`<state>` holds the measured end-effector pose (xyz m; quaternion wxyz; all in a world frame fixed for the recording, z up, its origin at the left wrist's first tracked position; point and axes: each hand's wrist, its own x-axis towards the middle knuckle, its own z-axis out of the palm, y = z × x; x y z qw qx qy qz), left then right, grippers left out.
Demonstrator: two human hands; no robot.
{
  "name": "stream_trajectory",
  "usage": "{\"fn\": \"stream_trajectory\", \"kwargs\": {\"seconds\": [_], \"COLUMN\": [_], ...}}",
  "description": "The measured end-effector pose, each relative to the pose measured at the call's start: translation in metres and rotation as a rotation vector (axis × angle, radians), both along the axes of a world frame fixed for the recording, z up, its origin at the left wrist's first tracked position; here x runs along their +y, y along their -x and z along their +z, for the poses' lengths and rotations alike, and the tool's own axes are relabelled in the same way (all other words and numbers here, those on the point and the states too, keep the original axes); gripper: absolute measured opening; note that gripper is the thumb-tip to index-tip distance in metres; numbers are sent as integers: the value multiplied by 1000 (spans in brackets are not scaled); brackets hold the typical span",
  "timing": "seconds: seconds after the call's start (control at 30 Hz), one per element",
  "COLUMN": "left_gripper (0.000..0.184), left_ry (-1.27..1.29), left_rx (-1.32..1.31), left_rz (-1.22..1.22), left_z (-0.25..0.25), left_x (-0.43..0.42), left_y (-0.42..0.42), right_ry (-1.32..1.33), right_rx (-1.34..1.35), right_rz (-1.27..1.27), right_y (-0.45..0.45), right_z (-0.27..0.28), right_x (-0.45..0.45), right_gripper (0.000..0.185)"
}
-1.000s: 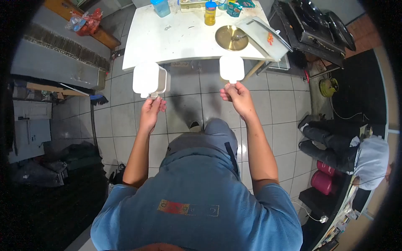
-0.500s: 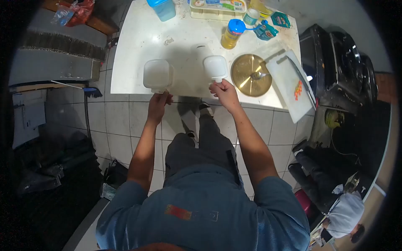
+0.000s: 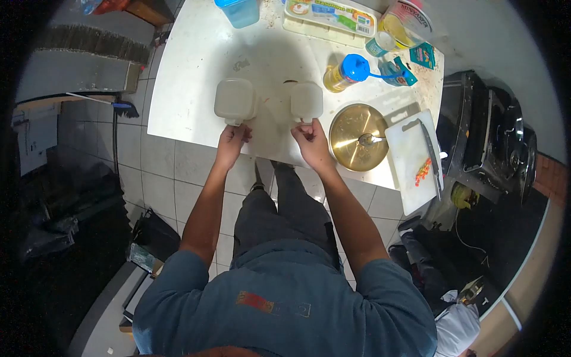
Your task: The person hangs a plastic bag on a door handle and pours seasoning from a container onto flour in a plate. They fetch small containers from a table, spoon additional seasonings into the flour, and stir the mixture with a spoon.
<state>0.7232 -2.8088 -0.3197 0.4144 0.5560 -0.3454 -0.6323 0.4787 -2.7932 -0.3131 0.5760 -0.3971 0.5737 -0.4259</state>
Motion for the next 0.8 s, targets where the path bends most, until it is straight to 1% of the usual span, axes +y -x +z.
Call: {"fn": "stream_trajectory", "kwargs": {"seconds": [0.03,0.07,0.1,0.13,0.2,0.27,0.33,0.37,0.4,0.47,0.5,0.53,0.57,0.6,0.63,0.73,0.8], "left_gripper": [15,15,14,15,17,21,32,32,31,31,25,20,20,16,14,15,15], "left_ry": [18,18,12,5,35,65,61,65,66,79,60,40,49,16,-14,-50,-40], "left_rx": [18,19,-42,-103,-134,-165,-213,-217,-234,-256,-285,-313,-327,-291,-253,-336,-344], "left_rz": [1,8,-21,-50,-71,-92,-51,-37,-24,12,7,2,56,127,198,342,520], "left_z": [-1,-1,2,6,16,25,28,31,34,44,54,64,75,85,93,134,158], "left_x": [-2,-2,-2,-2,-1,5,13,20,27,49,66,85,110,135,162,265,357], "left_y": [0,-1,-1,-1,-1,-1,-3,-8,-12,-25,-34,-44,-52,-59,-69,-100,-120], "right_ry": [-49,-97,-126,-126,-226,-261,-331,-396,-378,-330,-239,-222,-210,-196,-195,-101,-21], "right_rx": [46,93,146,147,127,102,109,205,205,154,155,156,169,184,215,291,335], "right_rz": [-29,-58,-101,-94,-189,-181,-21,60,80,303,329,349,434,519,540,686,852], "right_y": [-2,-5,-7,-8,-10,-8,-5,-5,-5,-8,-11,-17,-23,-34,-51,-92,-137], "right_z": [5,10,13,17,29,38,48,53,61,77,70,82,94,111,133,143,153], "right_x": [-1,-1,2,5,15,30,42,48,50,57,68,76,80,84,87,118,154], "right_gripper": [34,41,51,51,53,53,50,33,33,19,19,19,20,21,24,28,28]}}
